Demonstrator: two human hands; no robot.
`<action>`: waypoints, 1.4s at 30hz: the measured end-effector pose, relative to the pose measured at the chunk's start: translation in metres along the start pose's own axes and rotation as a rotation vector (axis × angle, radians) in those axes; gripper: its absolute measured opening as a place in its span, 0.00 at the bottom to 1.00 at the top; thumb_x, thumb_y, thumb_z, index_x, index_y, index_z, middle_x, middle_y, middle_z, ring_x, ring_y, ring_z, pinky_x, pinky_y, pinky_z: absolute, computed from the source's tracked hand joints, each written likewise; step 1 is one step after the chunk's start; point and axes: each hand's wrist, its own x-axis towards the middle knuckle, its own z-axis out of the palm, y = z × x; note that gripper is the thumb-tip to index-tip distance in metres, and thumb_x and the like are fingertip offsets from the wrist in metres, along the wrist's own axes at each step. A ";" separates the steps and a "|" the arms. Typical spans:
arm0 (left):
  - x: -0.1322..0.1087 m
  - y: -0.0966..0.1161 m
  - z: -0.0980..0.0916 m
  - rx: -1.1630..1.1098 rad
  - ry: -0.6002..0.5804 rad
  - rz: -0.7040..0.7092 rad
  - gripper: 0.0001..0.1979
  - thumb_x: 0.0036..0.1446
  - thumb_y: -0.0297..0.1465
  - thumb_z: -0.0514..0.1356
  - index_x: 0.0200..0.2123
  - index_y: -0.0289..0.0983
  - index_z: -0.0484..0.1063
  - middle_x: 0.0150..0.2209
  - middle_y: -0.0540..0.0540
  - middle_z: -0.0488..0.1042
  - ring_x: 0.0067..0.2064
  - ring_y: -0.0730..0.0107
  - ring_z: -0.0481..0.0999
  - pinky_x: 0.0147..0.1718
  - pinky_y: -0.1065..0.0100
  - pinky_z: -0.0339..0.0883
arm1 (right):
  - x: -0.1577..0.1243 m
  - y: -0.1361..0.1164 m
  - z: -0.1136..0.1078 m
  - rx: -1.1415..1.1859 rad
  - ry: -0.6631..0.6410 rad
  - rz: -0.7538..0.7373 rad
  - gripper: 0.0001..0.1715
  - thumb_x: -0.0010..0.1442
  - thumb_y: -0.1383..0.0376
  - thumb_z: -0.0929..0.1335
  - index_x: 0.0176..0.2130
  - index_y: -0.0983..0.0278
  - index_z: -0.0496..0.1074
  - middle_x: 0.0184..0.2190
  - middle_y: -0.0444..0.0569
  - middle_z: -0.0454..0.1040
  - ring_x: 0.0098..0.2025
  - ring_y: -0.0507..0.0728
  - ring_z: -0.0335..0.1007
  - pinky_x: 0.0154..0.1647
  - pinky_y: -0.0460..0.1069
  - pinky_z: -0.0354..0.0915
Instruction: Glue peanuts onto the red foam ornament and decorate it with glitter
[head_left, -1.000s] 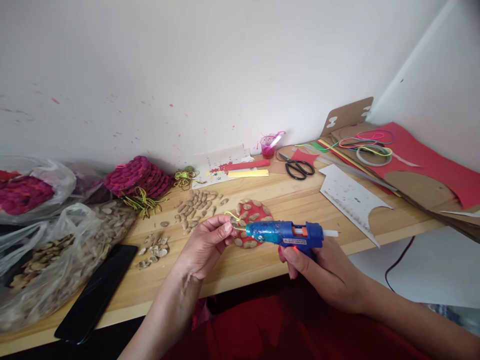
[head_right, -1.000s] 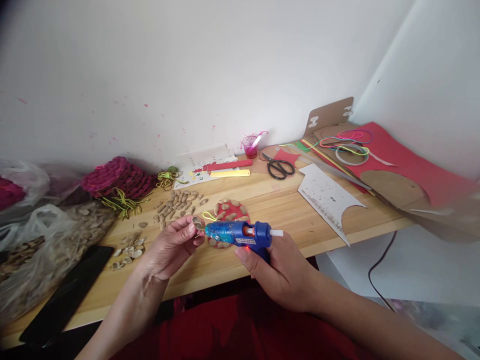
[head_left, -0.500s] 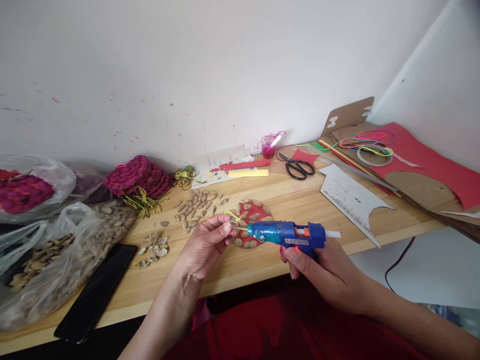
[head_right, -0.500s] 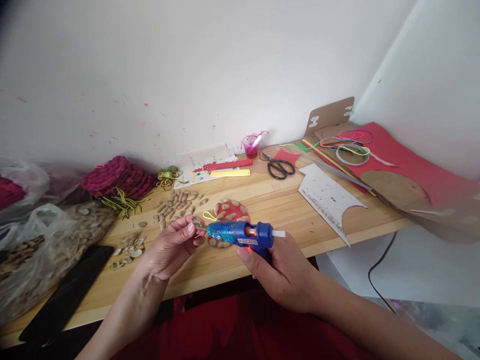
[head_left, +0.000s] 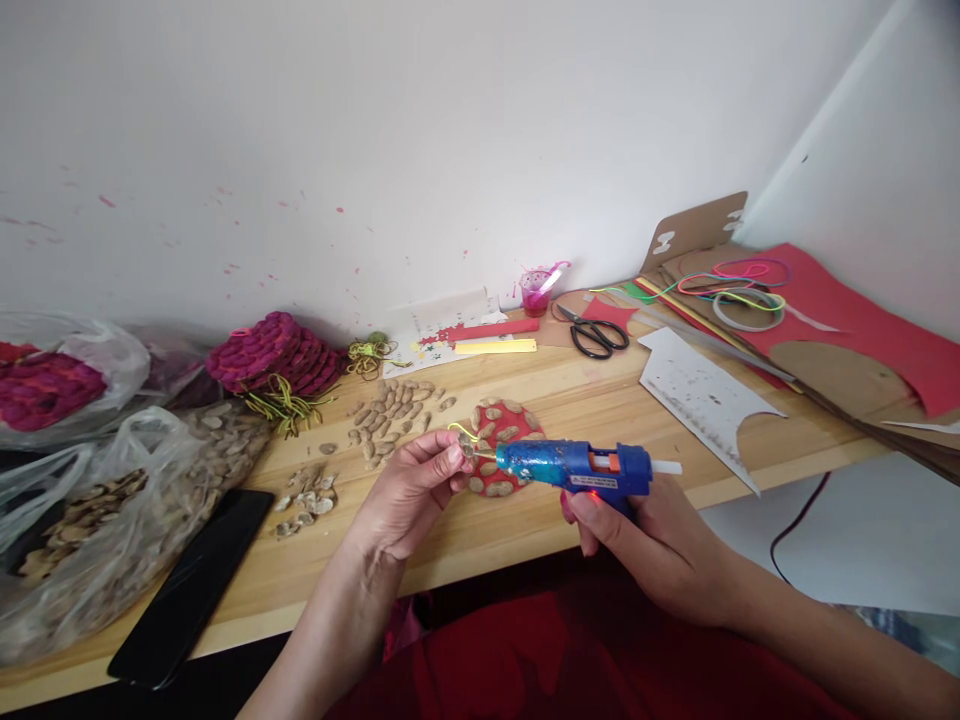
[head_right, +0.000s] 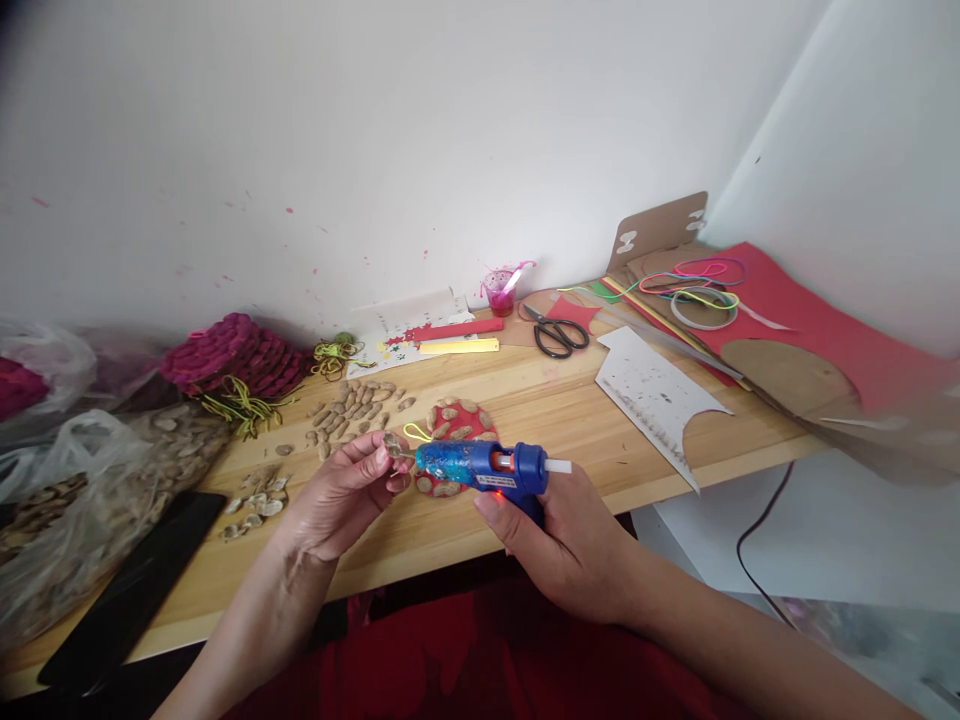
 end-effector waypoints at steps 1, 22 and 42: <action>0.000 0.000 0.000 0.000 0.003 -0.002 0.14 0.40 0.31 0.78 0.28 0.32 0.80 0.25 0.49 0.74 0.28 0.78 0.70 0.26 0.75 0.61 | 0.000 0.000 0.000 0.000 0.002 0.000 0.28 0.72 0.52 0.60 0.25 0.62 0.67 0.24 0.47 0.72 0.26 0.52 0.64 0.26 0.48 0.59; 0.004 -0.001 0.002 -0.004 0.029 0.016 0.14 0.40 0.30 0.79 0.28 0.34 0.79 0.26 0.49 0.75 0.28 0.77 0.72 0.26 0.76 0.64 | 0.001 0.008 -0.001 0.029 0.020 -0.001 0.24 0.71 0.55 0.61 0.27 0.63 0.69 0.24 0.46 0.71 0.26 0.53 0.65 0.28 0.49 0.59; 0.063 -0.004 0.031 1.274 0.019 0.587 0.08 0.55 0.25 0.65 0.31 0.44 0.82 0.37 0.45 0.76 0.35 0.64 0.71 0.38 0.67 0.62 | 0.032 0.067 0.012 1.036 0.313 0.517 0.26 0.60 0.43 0.71 0.40 0.62 0.69 0.27 0.46 0.77 0.31 0.57 0.80 0.27 0.46 0.72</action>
